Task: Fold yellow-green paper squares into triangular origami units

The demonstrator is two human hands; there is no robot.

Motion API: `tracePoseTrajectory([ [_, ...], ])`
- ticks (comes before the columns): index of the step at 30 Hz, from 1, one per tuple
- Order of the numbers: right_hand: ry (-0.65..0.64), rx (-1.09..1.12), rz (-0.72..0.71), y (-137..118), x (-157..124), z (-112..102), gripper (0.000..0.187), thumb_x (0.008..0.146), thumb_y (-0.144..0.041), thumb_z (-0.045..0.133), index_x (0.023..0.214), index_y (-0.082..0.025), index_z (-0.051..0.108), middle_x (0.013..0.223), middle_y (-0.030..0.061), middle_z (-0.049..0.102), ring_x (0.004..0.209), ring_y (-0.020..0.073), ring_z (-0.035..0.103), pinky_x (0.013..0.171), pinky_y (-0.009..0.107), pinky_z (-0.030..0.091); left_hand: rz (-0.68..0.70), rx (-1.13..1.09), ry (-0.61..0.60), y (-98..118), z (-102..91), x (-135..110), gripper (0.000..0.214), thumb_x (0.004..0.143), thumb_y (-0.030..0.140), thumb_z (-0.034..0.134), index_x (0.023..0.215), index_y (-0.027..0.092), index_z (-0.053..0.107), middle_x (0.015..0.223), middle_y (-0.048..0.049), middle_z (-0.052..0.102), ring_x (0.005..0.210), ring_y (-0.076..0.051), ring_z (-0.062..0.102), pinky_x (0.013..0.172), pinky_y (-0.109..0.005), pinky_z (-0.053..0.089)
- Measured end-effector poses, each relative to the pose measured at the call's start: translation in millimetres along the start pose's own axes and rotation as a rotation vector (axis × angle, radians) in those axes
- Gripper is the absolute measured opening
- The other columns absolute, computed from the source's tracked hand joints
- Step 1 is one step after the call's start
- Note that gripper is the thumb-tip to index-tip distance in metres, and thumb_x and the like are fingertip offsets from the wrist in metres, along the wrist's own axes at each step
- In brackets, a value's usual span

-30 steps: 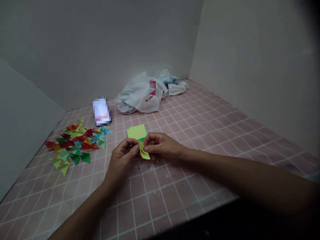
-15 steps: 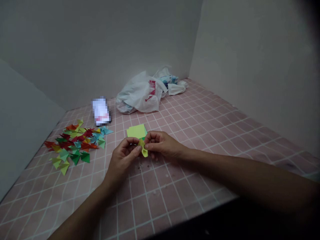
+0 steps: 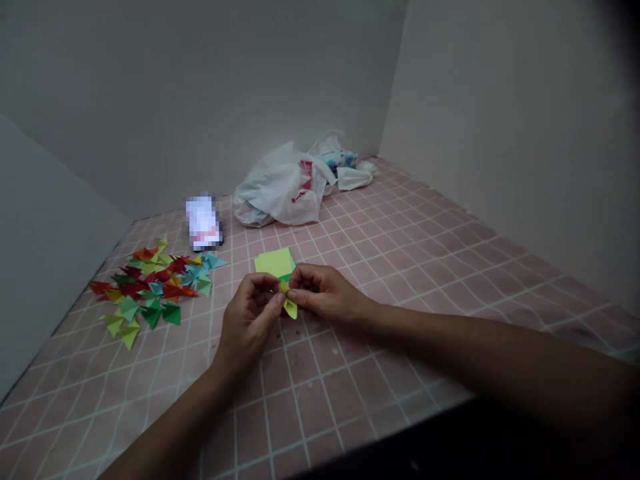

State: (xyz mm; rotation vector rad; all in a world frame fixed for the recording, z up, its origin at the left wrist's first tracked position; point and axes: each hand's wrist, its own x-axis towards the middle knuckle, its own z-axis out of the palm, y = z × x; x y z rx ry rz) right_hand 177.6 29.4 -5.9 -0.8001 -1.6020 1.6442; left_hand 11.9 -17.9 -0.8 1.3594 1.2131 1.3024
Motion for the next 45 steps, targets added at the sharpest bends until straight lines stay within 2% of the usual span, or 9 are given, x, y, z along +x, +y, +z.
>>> tracePoseTrajectory([
  [5,0.001,-0.077,-0.036,0.0,0.6,-0.9,0.017,0.083,-0.027,0.063,0.073,-0.017,0.053,0.067,-0.0011,0.056,0.060,0.0099,0.044,0.054,0.024,0.030,-0.025,-0.010,-0.023,2.4,-0.1,0.5,0.013,0.085,0.026,0.069,0.089,0.018,0.060,0.077,0.0027,0.064,0.065,-0.010,0.063,0.061,-0.021,0.053],
  [11,0.016,-0.124,-0.109,3.7,1.7,-1.6,0.018,0.083,-0.029,0.063,0.073,-0.017,0.054,0.067,-0.0026,0.052,0.062,0.0108,0.043,0.057,0.025,0.030,-0.080,0.024,-0.017,2.3,-1.9,0.6,0.015,0.083,0.029,0.071,0.085,0.017,0.062,0.074,0.0025,0.065,0.063,-0.010,0.063,0.059,-0.020,0.051],
  [22,0.013,-0.090,-0.092,0.2,-0.7,-1.8,0.012,0.082,-0.024,0.061,0.075,-0.017,0.055,0.066,-0.0030,0.049,0.062,0.0105,0.041,0.056,0.025,0.030,-0.160,-0.022,0.005,3.7,1.4,0.0,0.018,0.081,0.032,0.070,0.081,0.018,0.059,0.062,0.0050,0.057,0.050,-0.008,0.051,0.047,-0.019,0.042],
  [28,0.011,-0.114,-0.085,-1.2,-1.0,-1.8,0.013,0.083,-0.026,0.061,0.075,-0.018,0.055,0.068,-0.0019,0.051,0.064,0.0113,0.042,0.057,0.026,0.031,-0.179,-0.055,0.029,4.8,2.3,0.1,0.020,0.078,0.031,0.073,0.079,0.018,0.059,0.066,0.0040,0.057,0.052,-0.008,0.051,0.046,-0.018,0.041],
  [32,0.023,-0.128,-0.102,-0.3,-0.7,-2.4,0.015,0.084,-0.030,0.061,0.077,-0.018,0.057,0.070,-0.0008,0.053,0.067,0.0121,0.044,0.059,0.026,0.034,-0.188,-0.073,-0.005,1.2,2.0,-0.9,0.020,0.080,0.033,0.073,0.080,0.018,0.060,0.066,0.0041,0.056,0.051,-0.007,0.048,0.046,-0.018,0.039],
  [37,0.002,-0.163,-0.148,-0.9,-0.9,-4.2,0.014,0.087,-0.026,0.058,0.076,-0.017,0.058,0.070,-0.0011,0.053,0.067,0.0116,0.045,0.060,0.026,0.034,-0.211,-0.133,-0.026,-1.7,1.0,0.1,0.023,0.078,0.033,0.076,0.093,0.019,0.063,0.077,0.0024,0.062,0.057,-0.008,0.053,0.049,-0.018,0.042],
  [39,0.001,-0.198,-0.174,-1.2,-1.0,-4.8,0.015,0.088,-0.026,0.056,0.076,-0.016,0.058,0.070,-0.0012,0.053,0.066,0.0115,0.045,0.061,0.026,0.034,-0.227,-0.108,-0.050,-1.4,0.1,0.4,0.023,0.078,0.034,0.075,0.091,0.018,0.064,0.074,0.0023,0.062,0.057,-0.008,0.053,0.049,-0.019,0.041],
  [42,0.002,-0.210,-0.179,-1.1,-0.5,-4.8,0.018,0.090,-0.029,0.056,0.077,-0.016,0.058,0.071,-0.0008,0.053,0.067,0.0116,0.046,0.061,0.026,0.035,-0.181,-0.013,-0.049,-0.3,-1.7,0.1,0.019,0.082,0.035,0.071,0.084,0.018,0.064,0.068,0.0032,0.059,0.053,-0.008,0.050,0.049,-0.020,0.039],
  [45,-0.011,-0.117,-0.109,-1.0,0.6,-3.6,0.016,0.087,-0.031,0.061,0.080,-0.017,0.056,0.070,-0.0018,0.053,0.062,0.0104,0.046,0.056,0.024,0.036,-0.051,0.155,0.027,1.6,-3.2,-1.0,0.014,0.084,0.032,0.068,0.084,0.018,0.064,0.071,0.0024,0.060,0.057,-0.009,0.051,0.052,-0.021,0.040],
])
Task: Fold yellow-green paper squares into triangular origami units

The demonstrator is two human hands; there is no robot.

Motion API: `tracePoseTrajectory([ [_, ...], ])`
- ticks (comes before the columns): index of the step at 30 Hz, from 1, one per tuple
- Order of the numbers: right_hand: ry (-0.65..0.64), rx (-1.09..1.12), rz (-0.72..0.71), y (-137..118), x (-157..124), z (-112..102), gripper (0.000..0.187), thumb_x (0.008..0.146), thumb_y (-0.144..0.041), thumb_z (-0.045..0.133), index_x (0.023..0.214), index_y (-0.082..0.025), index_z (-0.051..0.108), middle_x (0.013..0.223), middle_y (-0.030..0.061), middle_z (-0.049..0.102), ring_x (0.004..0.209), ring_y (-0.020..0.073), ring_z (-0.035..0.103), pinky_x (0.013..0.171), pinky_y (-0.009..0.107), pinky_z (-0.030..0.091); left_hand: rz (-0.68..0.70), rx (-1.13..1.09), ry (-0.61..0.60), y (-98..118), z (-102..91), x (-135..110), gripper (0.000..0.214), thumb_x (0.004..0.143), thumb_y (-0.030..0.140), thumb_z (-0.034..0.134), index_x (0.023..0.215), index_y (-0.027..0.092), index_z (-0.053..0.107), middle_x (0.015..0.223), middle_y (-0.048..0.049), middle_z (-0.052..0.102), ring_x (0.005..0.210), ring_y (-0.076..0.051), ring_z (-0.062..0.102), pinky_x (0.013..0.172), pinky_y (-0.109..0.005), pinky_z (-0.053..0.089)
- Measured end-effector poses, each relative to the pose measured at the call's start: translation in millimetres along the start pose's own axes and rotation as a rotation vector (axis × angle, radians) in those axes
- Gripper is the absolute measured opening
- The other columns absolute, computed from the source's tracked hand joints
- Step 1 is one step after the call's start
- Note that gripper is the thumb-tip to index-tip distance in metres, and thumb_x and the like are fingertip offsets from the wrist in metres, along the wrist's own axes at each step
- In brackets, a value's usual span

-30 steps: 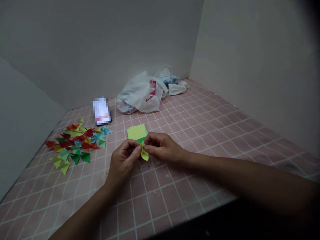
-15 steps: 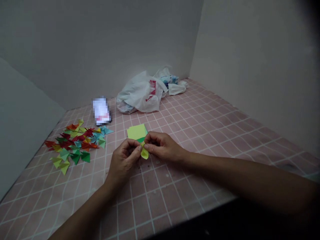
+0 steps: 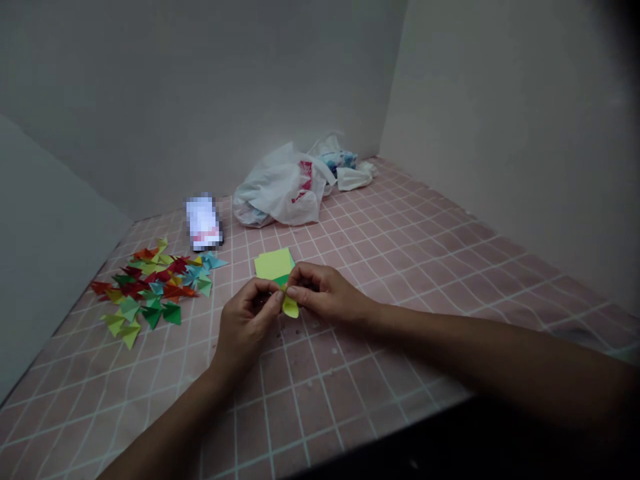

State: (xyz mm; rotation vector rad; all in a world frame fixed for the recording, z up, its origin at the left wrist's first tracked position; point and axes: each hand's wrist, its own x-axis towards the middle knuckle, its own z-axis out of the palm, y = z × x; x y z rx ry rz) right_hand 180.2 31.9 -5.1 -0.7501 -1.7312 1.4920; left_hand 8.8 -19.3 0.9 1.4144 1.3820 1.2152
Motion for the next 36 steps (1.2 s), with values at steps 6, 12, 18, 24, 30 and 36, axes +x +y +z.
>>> tracePoseTrajectory([
  [6,-0.061,0.280,0.247,-0.2,1.2,2.6,0.016,0.079,-0.025,0.064,0.086,-0.020,0.050,0.057,-0.0070,0.051,0.044,0.0079,0.045,0.043,0.021,0.036,0.167,0.214,0.076,3.5,-0.4,-1.5,0.007,0.088,0.026,0.063,0.085,0.019,0.062,0.079,0.0005,0.062,0.063,-0.011,0.056,0.058,-0.023,0.045],
  [12,0.031,0.219,0.190,2.2,2.7,2.9,0.015,0.074,-0.013,0.059,0.082,-0.021,0.049,0.055,-0.0080,0.050,0.043,0.0064,0.043,0.041,0.020,0.031,0.309,0.390,0.053,0.5,1.1,-1.1,0.006,0.085,0.018,0.063,0.089,0.020,0.060,0.081,0.0011,0.063,0.059,-0.010,0.058,0.056,-0.022,0.046],
  [18,0.041,0.215,0.102,0.6,2.6,1.0,0.011,0.084,-0.024,0.057,0.086,-0.021,0.047,0.062,-0.0072,0.051,0.045,0.0072,0.044,0.043,0.021,0.033,0.274,0.384,0.063,-2.7,2.4,-3.0,0.006,0.084,0.018,0.063,0.090,0.020,0.062,0.080,-0.0006,0.066,0.069,-0.015,0.066,0.065,-0.026,0.051],
  [24,0.017,0.112,0.039,2.9,1.5,1.9,0.025,0.086,-0.040,0.063,0.085,-0.019,0.050,0.069,-0.0044,0.051,0.056,0.0090,0.045,0.051,0.023,0.036,-0.060,-0.069,0.236,4.8,6.1,-3.1,0.023,0.077,0.031,0.074,0.081,0.018,0.056,0.073,0.0017,0.066,0.062,-0.015,0.068,0.059,-0.027,0.057],
  [30,0.032,-0.133,-0.025,3.1,-1.5,6.1,0.017,0.083,-0.030,0.068,0.079,-0.018,0.057,0.074,-0.0007,0.055,0.069,0.0126,0.047,0.063,0.027,0.037,-0.113,-0.138,0.224,6.6,11.7,-6.3,0.029,0.071,0.031,0.077,0.080,0.018,0.053,0.076,0.0031,0.062,0.061,-0.011,0.065,0.055,-0.023,0.056],
  [36,0.116,-0.158,-0.023,4.8,0.8,4.6,0.008,0.081,-0.022,0.063,0.077,-0.018,0.057,0.074,-0.0003,0.057,0.069,0.0131,0.049,0.064,0.028,0.037,-0.101,-0.152,0.141,3.9,14.3,-9.7,0.037,0.075,0.026,0.074,0.103,0.021,0.051,0.073,0.0057,0.059,0.063,-0.012,0.064,0.061,-0.024,0.053],
])
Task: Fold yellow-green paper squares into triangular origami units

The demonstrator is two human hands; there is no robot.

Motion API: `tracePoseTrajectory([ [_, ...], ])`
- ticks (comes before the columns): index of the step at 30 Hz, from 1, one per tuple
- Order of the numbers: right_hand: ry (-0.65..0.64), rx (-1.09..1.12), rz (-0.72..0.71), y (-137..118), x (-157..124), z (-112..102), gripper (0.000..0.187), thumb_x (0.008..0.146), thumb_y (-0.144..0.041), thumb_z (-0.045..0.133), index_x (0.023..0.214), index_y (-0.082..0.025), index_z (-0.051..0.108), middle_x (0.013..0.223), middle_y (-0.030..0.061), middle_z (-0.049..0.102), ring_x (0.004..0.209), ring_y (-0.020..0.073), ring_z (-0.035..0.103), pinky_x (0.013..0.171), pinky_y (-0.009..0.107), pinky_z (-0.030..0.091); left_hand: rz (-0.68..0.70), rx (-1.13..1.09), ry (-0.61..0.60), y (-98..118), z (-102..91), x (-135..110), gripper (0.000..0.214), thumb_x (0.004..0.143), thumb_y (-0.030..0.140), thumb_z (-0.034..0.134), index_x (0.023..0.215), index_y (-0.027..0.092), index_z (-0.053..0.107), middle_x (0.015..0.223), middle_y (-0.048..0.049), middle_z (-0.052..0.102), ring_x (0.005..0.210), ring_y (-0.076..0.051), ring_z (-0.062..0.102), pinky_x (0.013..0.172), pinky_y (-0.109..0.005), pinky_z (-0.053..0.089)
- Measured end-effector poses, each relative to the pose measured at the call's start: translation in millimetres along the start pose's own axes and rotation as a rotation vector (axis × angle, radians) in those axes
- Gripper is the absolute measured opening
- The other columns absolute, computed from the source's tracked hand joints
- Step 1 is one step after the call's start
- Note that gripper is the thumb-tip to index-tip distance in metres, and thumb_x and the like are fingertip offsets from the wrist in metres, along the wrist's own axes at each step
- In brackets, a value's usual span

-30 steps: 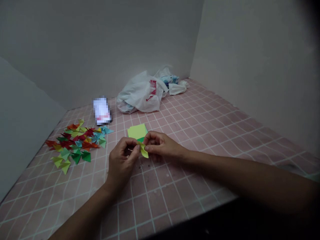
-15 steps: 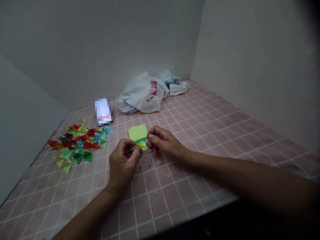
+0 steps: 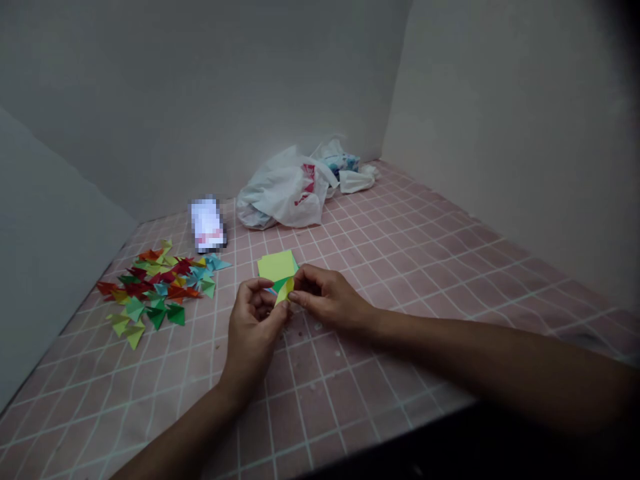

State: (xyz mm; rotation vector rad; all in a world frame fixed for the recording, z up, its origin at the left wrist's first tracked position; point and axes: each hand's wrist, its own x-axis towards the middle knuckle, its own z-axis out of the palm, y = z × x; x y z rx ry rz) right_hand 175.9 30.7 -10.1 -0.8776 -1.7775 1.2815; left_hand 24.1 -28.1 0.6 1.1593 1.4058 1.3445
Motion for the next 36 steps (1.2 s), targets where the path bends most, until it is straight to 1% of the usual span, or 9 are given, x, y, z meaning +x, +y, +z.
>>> tracePoseTrajectory([
  [3,0.001,0.021,-0.004,2.3,0.5,0.8,0.006,0.081,-0.019,0.061,0.076,-0.018,0.057,0.072,-0.0012,0.055,0.069,0.0127,0.049,0.064,0.028,0.037,-0.001,-0.018,-0.047,-0.2,0.9,-0.6,0.041,0.075,0.025,0.073,0.109,0.020,0.051,0.072,0.0056,0.058,0.064,-0.011,0.062,0.063,-0.024,0.051],
  [7,0.009,0.064,0.014,2.8,0.0,1.8,0.006,0.079,-0.018,0.060,0.075,-0.018,0.057,0.071,-0.0020,0.054,0.067,0.0120,0.048,0.063,0.028,0.037,-0.021,-0.047,-0.068,-0.4,1.8,-1.0,0.042,0.074,0.025,0.075,0.109,0.021,0.052,0.074,0.0049,0.059,0.067,-0.011,0.062,0.064,-0.024,0.050],
  [11,-0.013,0.200,0.090,-0.5,-0.5,2.0,0.010,0.081,-0.023,0.062,0.077,-0.018,0.055,0.070,-0.0025,0.053,0.064,0.0115,0.047,0.060,0.027,0.037,-0.077,-0.107,-0.091,-2.7,1.3,-0.9,0.041,0.075,0.027,0.076,0.109,0.020,0.053,0.074,0.0042,0.061,0.069,-0.012,0.064,0.067,-0.024,0.050],
  [14,-0.006,0.280,0.119,-2.0,-0.5,2.2,0.012,0.081,-0.025,0.064,0.078,-0.018,0.055,0.066,-0.0035,0.051,0.062,0.0112,0.046,0.058,0.026,0.036,-0.115,-0.137,-0.094,-4.6,0.9,-0.9,0.037,0.076,0.028,0.076,0.105,0.019,0.055,0.077,0.0020,0.065,0.071,-0.012,0.065,0.070,-0.025,0.051],
  [18,0.002,0.265,0.111,-0.5,0.6,2.2,0.011,0.079,-0.025,0.065,0.078,-0.017,0.057,0.068,-0.0032,0.052,0.062,0.0106,0.045,0.057,0.025,0.035,-0.136,-0.122,-0.093,-4.0,1.5,-0.8,0.037,0.074,0.028,0.077,0.103,0.019,0.055,0.076,0.0025,0.066,0.070,-0.012,0.065,0.068,-0.024,0.051],
  [23,0.002,0.212,0.092,3.6,2.1,1.3,0.011,0.077,-0.025,0.065,0.077,-0.017,0.058,0.074,-0.0010,0.056,0.069,0.0119,0.050,0.063,0.026,0.039,-0.154,-0.117,-0.095,-1.5,2.9,0.5,0.037,0.071,0.026,0.077,0.100,0.019,0.056,0.074,0.0032,0.065,0.068,-0.011,0.064,0.067,-0.024,0.051],
  [26,-0.004,0.204,0.101,5.0,2.1,1.0,0.011,0.077,-0.025,0.066,0.077,-0.017,0.058,0.075,-0.0004,0.057,0.069,0.0121,0.050,0.062,0.026,0.038,-0.152,-0.125,-0.110,-2.4,2.6,0.5,0.037,0.071,0.025,0.077,0.100,0.019,0.057,0.075,0.0027,0.065,0.067,-0.011,0.064,0.066,-0.024,0.050],
  [31,-0.002,0.210,0.123,2.4,1.1,0.8,0.012,0.077,-0.025,0.066,0.076,-0.017,0.057,0.070,-0.0019,0.054,0.064,0.0109,0.045,0.058,0.026,0.035,-0.174,-0.134,-0.125,-3.7,2.0,-0.2,0.037,0.071,0.024,0.077,0.101,0.018,0.056,0.075,0.0028,0.066,0.066,-0.011,0.064,0.066,-0.023,0.050],
  [36,0.013,0.202,0.115,-0.6,1.1,-0.4,0.014,0.081,-0.028,0.063,0.075,-0.017,0.057,0.064,-0.0035,0.049,0.062,0.0108,0.042,0.057,0.026,0.033,-0.177,-0.127,-0.127,-4.0,2.4,1.2,0.035,0.071,0.023,0.077,0.099,0.018,0.057,0.075,0.0028,0.065,0.066,-0.010,0.063,0.067,-0.023,0.050],
])
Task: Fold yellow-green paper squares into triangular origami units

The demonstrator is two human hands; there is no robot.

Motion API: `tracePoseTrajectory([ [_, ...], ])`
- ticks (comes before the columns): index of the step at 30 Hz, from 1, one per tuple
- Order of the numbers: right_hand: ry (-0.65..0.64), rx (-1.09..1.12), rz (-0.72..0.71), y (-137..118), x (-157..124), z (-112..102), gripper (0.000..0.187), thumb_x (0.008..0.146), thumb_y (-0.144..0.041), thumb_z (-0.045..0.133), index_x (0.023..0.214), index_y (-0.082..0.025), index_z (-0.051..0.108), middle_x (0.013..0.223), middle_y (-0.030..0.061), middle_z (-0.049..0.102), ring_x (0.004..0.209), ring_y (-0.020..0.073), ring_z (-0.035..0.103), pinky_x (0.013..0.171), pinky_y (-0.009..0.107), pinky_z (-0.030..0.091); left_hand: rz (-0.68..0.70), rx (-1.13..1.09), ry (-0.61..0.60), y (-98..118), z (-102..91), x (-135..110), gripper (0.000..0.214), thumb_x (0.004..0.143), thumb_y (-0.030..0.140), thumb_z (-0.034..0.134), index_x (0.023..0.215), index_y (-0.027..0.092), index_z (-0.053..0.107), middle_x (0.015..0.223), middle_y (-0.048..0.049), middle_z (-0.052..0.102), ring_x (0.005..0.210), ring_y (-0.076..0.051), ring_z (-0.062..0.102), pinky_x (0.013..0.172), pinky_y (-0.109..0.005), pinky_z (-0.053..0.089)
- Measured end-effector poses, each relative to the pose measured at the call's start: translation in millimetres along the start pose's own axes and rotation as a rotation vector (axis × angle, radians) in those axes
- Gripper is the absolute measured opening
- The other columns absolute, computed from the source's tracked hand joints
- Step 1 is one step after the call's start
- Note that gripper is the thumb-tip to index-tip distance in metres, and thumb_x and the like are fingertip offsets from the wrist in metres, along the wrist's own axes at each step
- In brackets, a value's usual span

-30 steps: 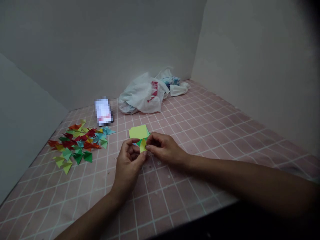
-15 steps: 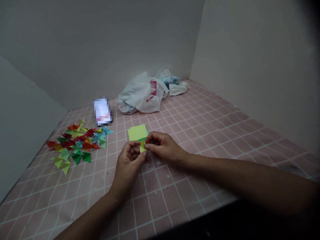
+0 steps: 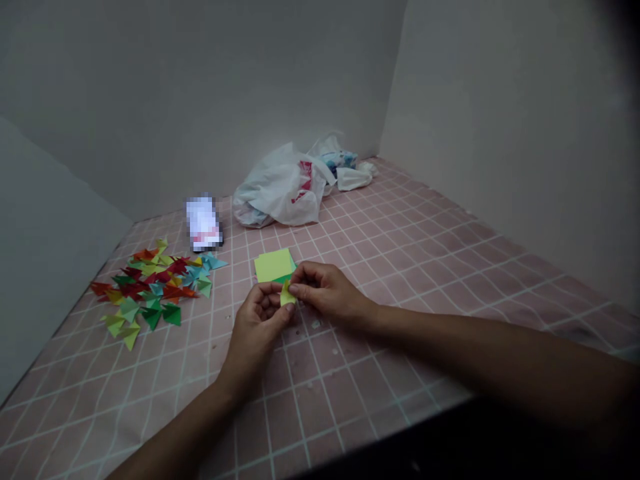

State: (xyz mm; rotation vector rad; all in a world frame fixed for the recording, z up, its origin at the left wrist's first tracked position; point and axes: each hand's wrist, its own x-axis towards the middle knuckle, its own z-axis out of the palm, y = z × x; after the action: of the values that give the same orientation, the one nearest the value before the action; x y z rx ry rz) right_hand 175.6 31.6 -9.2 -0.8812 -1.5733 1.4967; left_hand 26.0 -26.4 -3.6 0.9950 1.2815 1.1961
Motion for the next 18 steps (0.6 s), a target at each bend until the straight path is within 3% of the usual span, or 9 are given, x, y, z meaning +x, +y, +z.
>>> tracePoseTrajectory([
  [8,-0.002,-0.087,-0.047,4.3,0.7,-1.2,0.014,0.082,-0.027,0.062,0.075,-0.016,0.058,0.070,-0.0005,0.056,0.066,0.0115,0.047,0.060,0.026,0.034,0.043,0.081,-0.011,-2.1,-4.0,0.8,0.024,0.087,0.039,0.065,0.098,0.018,0.063,0.078,0.0000,0.066,0.067,-0.012,0.062,0.065,-0.024,0.050],
  [18,-0.008,-0.084,-0.033,1.8,-0.3,-0.1,0.013,0.082,-0.027,0.062,0.074,-0.017,0.057,0.062,-0.0039,0.050,0.060,0.0104,0.043,0.057,0.025,0.031,0.016,0.117,0.020,-2.9,-7.1,5.7,0.024,0.082,0.039,0.071,0.089,0.017,0.065,0.070,0.0021,0.063,0.061,-0.010,0.056,0.056,-0.020,0.045],
])
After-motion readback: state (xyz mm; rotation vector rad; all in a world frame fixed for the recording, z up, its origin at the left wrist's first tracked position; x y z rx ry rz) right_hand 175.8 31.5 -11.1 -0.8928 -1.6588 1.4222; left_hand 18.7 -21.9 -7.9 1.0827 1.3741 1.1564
